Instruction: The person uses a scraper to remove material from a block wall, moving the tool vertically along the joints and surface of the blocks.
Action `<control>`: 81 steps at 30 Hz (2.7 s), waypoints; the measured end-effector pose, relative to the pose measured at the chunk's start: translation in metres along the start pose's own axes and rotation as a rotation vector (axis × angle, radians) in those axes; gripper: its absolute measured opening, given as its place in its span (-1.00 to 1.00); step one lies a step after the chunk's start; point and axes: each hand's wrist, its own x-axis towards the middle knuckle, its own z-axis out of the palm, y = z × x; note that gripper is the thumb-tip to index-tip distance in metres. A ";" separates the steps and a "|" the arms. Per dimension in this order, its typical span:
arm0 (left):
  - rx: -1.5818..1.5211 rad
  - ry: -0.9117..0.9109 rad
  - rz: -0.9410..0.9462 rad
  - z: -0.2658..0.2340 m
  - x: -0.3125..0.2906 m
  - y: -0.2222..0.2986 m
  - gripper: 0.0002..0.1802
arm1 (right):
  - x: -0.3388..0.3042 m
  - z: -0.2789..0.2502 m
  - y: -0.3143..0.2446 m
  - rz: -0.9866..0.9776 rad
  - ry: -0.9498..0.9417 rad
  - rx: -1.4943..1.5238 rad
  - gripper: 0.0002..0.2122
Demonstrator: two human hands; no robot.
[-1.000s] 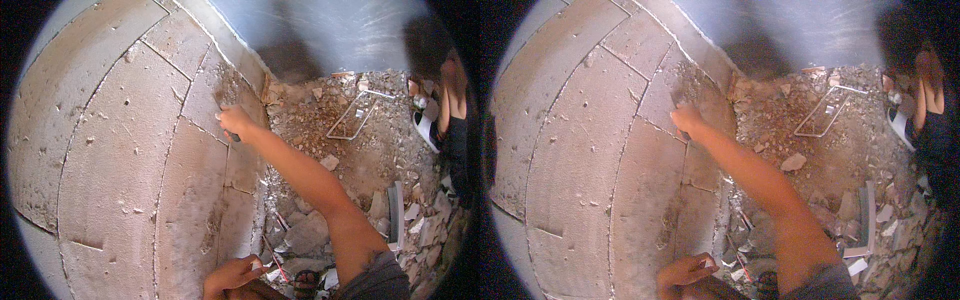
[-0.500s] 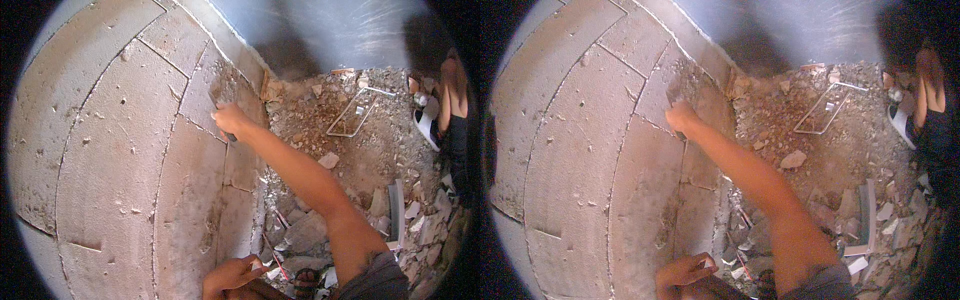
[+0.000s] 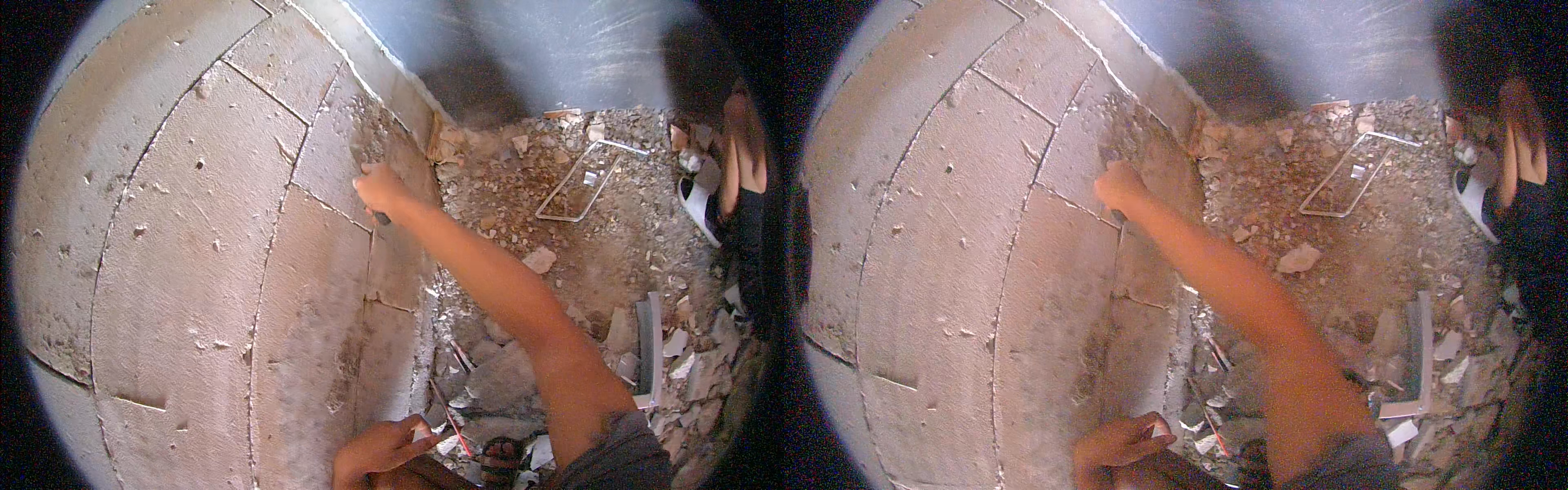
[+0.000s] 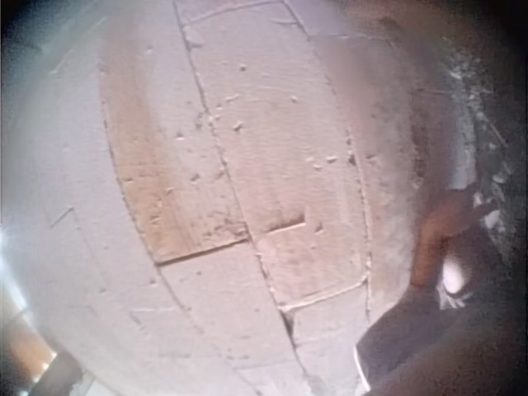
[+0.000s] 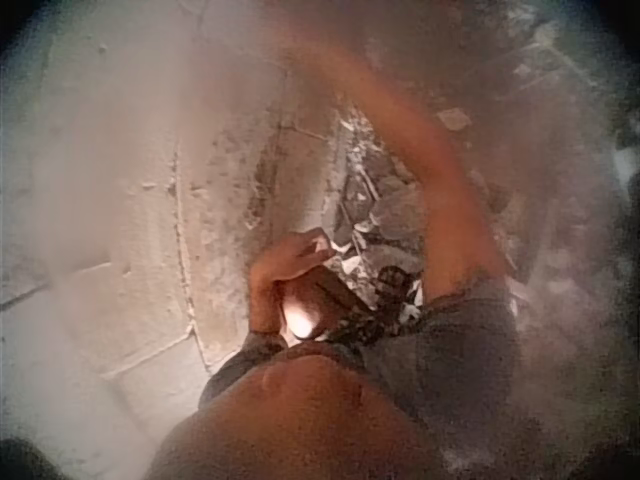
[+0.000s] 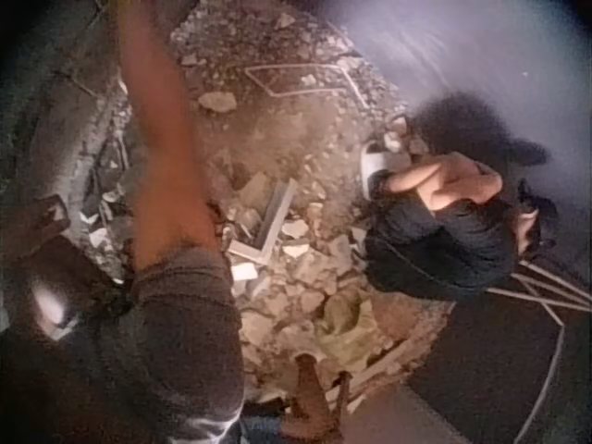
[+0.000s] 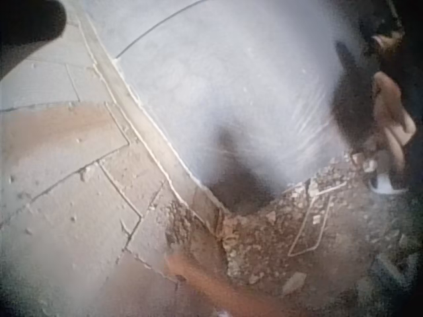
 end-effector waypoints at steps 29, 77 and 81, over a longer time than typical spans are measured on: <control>0.030 0.047 0.007 0.006 0.000 -0.006 -0.63 | 0.000 -0.005 -0.020 -0.020 -0.021 0.080 -0.79; 0.053 -0.029 -0.039 -0.001 -0.001 0.006 -0.59 | 0.037 -0.023 -0.041 -0.080 -0.112 0.424 -0.90; 0.021 -0.006 -0.019 0.004 0.004 0.004 -0.56 | 0.074 -0.035 -0.028 -0.053 -0.098 0.289 -0.80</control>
